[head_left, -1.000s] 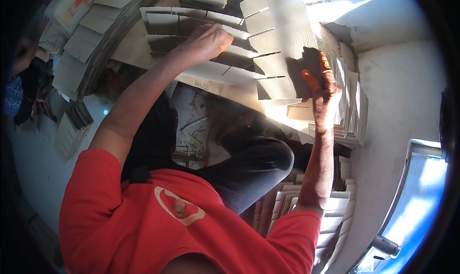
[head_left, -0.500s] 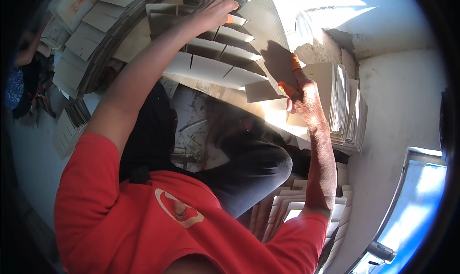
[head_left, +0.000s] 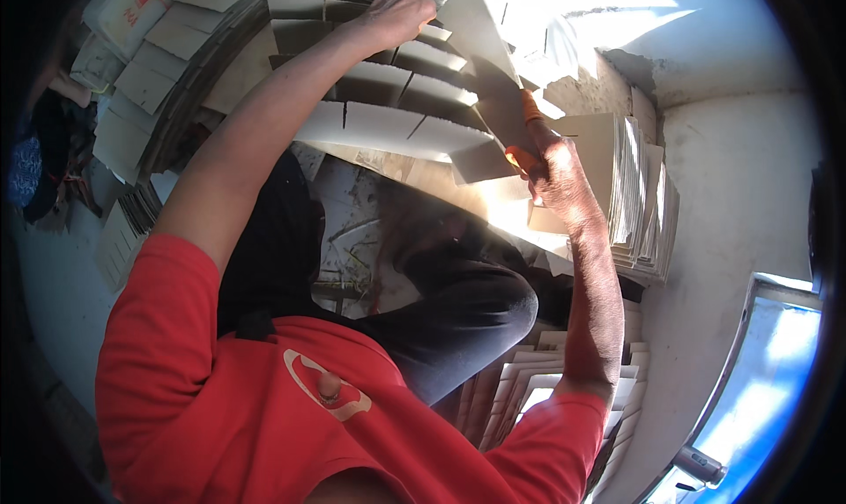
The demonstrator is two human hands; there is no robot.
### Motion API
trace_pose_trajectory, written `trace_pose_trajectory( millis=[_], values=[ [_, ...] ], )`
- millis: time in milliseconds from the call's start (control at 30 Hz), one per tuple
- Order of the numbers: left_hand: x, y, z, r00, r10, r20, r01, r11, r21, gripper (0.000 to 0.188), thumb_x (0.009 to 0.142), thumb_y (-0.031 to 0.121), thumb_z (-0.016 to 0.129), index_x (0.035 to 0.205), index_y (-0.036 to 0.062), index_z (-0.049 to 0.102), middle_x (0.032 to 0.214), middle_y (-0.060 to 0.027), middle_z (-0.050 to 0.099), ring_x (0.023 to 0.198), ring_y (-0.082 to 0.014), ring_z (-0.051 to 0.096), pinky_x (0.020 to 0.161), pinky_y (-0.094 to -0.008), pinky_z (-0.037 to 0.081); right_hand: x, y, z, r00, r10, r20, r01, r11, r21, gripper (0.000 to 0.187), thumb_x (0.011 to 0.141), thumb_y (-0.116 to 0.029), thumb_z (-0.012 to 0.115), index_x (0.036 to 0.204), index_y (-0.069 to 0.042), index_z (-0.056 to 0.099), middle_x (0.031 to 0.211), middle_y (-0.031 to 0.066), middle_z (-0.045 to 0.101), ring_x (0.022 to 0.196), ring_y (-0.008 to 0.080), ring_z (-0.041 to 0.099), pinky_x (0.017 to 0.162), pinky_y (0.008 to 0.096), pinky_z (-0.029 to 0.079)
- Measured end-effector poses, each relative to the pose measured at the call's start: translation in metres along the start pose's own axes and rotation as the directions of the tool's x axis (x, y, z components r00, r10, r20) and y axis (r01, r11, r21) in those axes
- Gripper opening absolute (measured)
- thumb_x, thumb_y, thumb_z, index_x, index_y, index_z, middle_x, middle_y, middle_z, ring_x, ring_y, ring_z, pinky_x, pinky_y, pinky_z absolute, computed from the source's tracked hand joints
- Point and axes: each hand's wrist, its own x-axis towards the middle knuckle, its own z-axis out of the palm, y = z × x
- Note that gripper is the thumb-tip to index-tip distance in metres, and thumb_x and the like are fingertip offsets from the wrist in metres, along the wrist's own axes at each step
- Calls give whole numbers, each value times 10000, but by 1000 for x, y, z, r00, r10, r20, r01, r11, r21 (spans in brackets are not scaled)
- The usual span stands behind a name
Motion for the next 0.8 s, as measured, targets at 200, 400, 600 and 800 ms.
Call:
trace_pose_trajectory(
  millis=[200, 400, 600, 800],
  values=[
    [-4, -10, 9, 972, 65, -224, -86, 993, -86, 66, 677, -30, 550, 649, -17, 493, 660, -220, 529, 687, -423, 564, 593, -489, 436, 2, 26, 17, 990, -101, 102, 122, 966, -228, 661, 860, 10, 594, 1449, -94, 314, 762, 112, 627, 592, 168, 574, 553, 308, 474],
    [-6, -1, -10, 999, 1, -35, -4, 998, -64, 84, 766, 79, 616, 794, 1, 601, 807, -200, 601, 806, -386, 597, 693, -479, 461, -8, 28, 28, 997, -23, -70, -5, 931, -366, 473, 797, -3, 646, 1254, -59, 537, 964, 152, 679, 741, 263, 659, 667, 354, 520],
    [-21, 28, -20, 923, 291, -250, -309, 950, -35, 509, 889, 366, 574, 1279, 46, 503, 1302, -157, 503, 1265, -278, 431, 1041, -406, 362, -51, 113, -2, 687, -279, -671, -315, 718, -621, 333, 879, -247, 638, 1145, -50, 607, 943, 140, 657, 799, 293, 638, 688, 367, 530],
    [-18, 32, 22, 961, 275, 31, -276, 960, 39, 507, 945, 335, 477, 1306, -15, 409, 1326, -124, 452, 1267, -247, 419, 1054, -400, 359, -97, 185, -3, 687, 156, -710, -706, 375, -600, 848, 784, -454, 693, 1368, 53, 343, 1336, 206, 452, 1281, 341, 375, 1049, 487, 292]
  ],
)
